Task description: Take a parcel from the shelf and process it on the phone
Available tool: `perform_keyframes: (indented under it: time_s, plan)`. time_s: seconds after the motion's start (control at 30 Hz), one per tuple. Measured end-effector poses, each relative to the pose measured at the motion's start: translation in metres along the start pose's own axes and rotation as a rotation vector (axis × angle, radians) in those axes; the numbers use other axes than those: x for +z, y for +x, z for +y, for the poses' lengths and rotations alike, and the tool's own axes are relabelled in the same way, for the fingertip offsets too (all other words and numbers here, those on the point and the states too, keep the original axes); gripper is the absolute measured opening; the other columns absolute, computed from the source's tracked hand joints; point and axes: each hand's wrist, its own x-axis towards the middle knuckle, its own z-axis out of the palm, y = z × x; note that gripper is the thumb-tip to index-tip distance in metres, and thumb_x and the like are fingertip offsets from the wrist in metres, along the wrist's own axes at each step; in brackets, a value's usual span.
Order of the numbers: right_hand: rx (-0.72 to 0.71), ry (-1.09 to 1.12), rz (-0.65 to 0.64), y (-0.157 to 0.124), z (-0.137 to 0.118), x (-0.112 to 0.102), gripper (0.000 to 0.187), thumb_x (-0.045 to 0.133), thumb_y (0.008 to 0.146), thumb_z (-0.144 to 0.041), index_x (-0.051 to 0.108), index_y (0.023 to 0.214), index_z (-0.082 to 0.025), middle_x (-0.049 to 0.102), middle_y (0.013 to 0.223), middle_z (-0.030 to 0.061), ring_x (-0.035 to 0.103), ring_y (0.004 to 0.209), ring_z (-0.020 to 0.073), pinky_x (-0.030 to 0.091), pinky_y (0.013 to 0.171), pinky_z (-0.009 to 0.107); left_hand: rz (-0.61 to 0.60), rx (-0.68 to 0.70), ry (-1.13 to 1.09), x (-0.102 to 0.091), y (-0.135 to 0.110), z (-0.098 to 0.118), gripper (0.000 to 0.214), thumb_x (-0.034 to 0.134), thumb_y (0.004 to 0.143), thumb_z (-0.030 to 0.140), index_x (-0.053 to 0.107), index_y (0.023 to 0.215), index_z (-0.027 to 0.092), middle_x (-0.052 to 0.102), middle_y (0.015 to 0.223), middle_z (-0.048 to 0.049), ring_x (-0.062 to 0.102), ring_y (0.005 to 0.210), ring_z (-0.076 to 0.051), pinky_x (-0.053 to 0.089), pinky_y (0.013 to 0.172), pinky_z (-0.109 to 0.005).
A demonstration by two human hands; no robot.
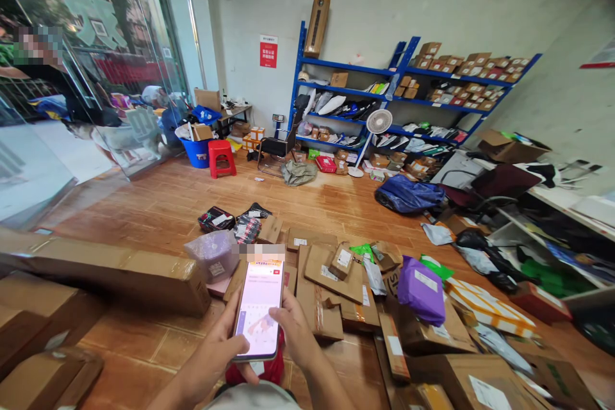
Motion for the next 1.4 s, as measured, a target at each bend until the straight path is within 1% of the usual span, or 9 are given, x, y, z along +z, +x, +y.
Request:
perform_keyframes:
  time_s: [0.1, 0.27, 0.47, 0.57, 0.7, 0.87, 1.07, 1.23, 1.4]
  plan:
    - [0.003, 0.016, 0.116, 0.009, -0.006, 0.004, 0.048, 0.065, 0.074, -0.058, 0.062, 0.096, -0.015, 0.065, 0.081, 0.0062, 0.059, 0.072, 0.0274, 0.045, 0.063, 0.033, -0.036, -0.007, 0.025, -0.002, 0.0, -0.001, 0.106, 0.05, 0.06, 0.009, -0.013, 0.143, 0.027, 0.042, 0.136, -0.0122, 0.057, 0.086, -0.023, 0.053, 0.046, -0.027]
    - [-0.006, -0.026, 0.246, 0.02, -0.012, 0.008, 0.062, 0.063, 0.067, -0.078, 0.062, 0.073, -0.017, 0.06, 0.061, 0.0047, 0.057, 0.066, 0.0289, 0.043, 0.054, 0.032, -0.069, -0.032, 0.041, -0.002, -0.002, -0.001, 0.105, 0.049, 0.059, 0.011, -0.013, 0.144, 0.022, 0.054, 0.12, -0.0119, 0.054, 0.069, -0.018, 0.054, 0.05, -0.032]
    - [0.018, -0.092, 0.43, 0.009, 0.006, 0.0, 0.075, 0.06, 0.061, -0.085, 0.066, 0.09, -0.017, 0.063, 0.096, 0.0085, 0.051, 0.099, 0.0323, 0.04, 0.087, 0.036, -0.027, -0.046, -0.033, 0.001, -0.006, 0.004, 0.098, 0.048, 0.061, 0.012, -0.002, 0.145, 0.02, 0.053, 0.123, -0.0145, 0.059, 0.071, -0.021, 0.052, 0.046, -0.029]
    - [0.039, -0.131, 0.504, 0.004, 0.015, -0.003, 0.075, 0.059, 0.059, -0.086, 0.065, 0.091, -0.018, 0.061, 0.101, 0.0089, 0.048, 0.104, 0.033, 0.041, 0.087, 0.035, -0.023, -0.035, -0.061, 0.001, -0.006, 0.006, 0.098, 0.047, 0.062, 0.01, -0.004, 0.145, 0.021, 0.053, 0.124, -0.0137, 0.06, 0.068, -0.02, 0.053, 0.045, -0.03]
    - [0.003, -0.191, 0.476, 0.002, 0.013, -0.002, 0.061, 0.058, 0.064, -0.08, 0.064, 0.078, -0.02, 0.06, 0.089, 0.0081, 0.05, 0.095, 0.0322, 0.041, 0.083, 0.035, -0.023, -0.021, -0.046, 0.001, -0.006, 0.005, 0.099, 0.048, 0.063, 0.011, -0.006, 0.145, 0.021, 0.059, 0.115, -0.0124, 0.059, 0.059, -0.019, 0.053, 0.045, -0.031]
    - [-0.052, -0.192, 0.404, 0.001, 0.005, 0.003, 0.044, 0.057, 0.073, -0.066, 0.057, 0.065, -0.023, 0.054, 0.069, 0.0029, 0.05, 0.075, 0.0282, 0.042, 0.068, 0.034, -0.04, -0.003, -0.052, -0.001, -0.006, 0.004, 0.096, 0.048, 0.064, 0.011, -0.002, 0.145, 0.02, 0.06, 0.112, -0.012, 0.06, 0.066, -0.021, 0.053, 0.045, -0.03]
    - [-0.089, -0.047, 0.2, 0.006, 0.005, 0.005, 0.046, 0.063, 0.08, -0.061, 0.064, 0.087, -0.016, 0.062, 0.077, 0.0051, 0.054, 0.07, 0.0249, 0.041, 0.06, 0.031, -0.078, -0.011, -0.059, -0.002, -0.004, 0.003, 0.099, 0.049, 0.064, 0.011, -0.006, 0.145, 0.022, 0.059, 0.118, -0.0124, 0.059, 0.069, -0.021, 0.053, 0.047, -0.03]
    - [-0.062, -0.077, 0.25, 0.012, 0.011, 0.007, 0.056, 0.071, 0.072, -0.065, 0.063, 0.089, -0.012, 0.066, 0.08, 0.0097, 0.059, 0.071, 0.0271, 0.045, 0.061, 0.032, -0.044, 0.002, 0.014, 0.0, -0.004, 0.002, 0.105, 0.049, 0.061, 0.012, -0.016, 0.143, 0.021, 0.046, 0.135, -0.012, 0.055, 0.097, -0.028, 0.055, 0.053, -0.033]
    - [-0.054, 0.029, 0.196, 0.012, 0.019, 0.006, 0.054, 0.068, 0.074, -0.064, 0.063, 0.093, -0.013, 0.066, 0.079, 0.0078, 0.061, 0.075, 0.0282, 0.047, 0.066, 0.034, -0.043, -0.02, 0.026, -0.001, -0.002, 0.003, 0.102, 0.049, 0.062, 0.013, -0.01, 0.144, 0.022, 0.04, 0.14, -0.0139, 0.058, 0.084, -0.025, 0.053, 0.051, -0.032]
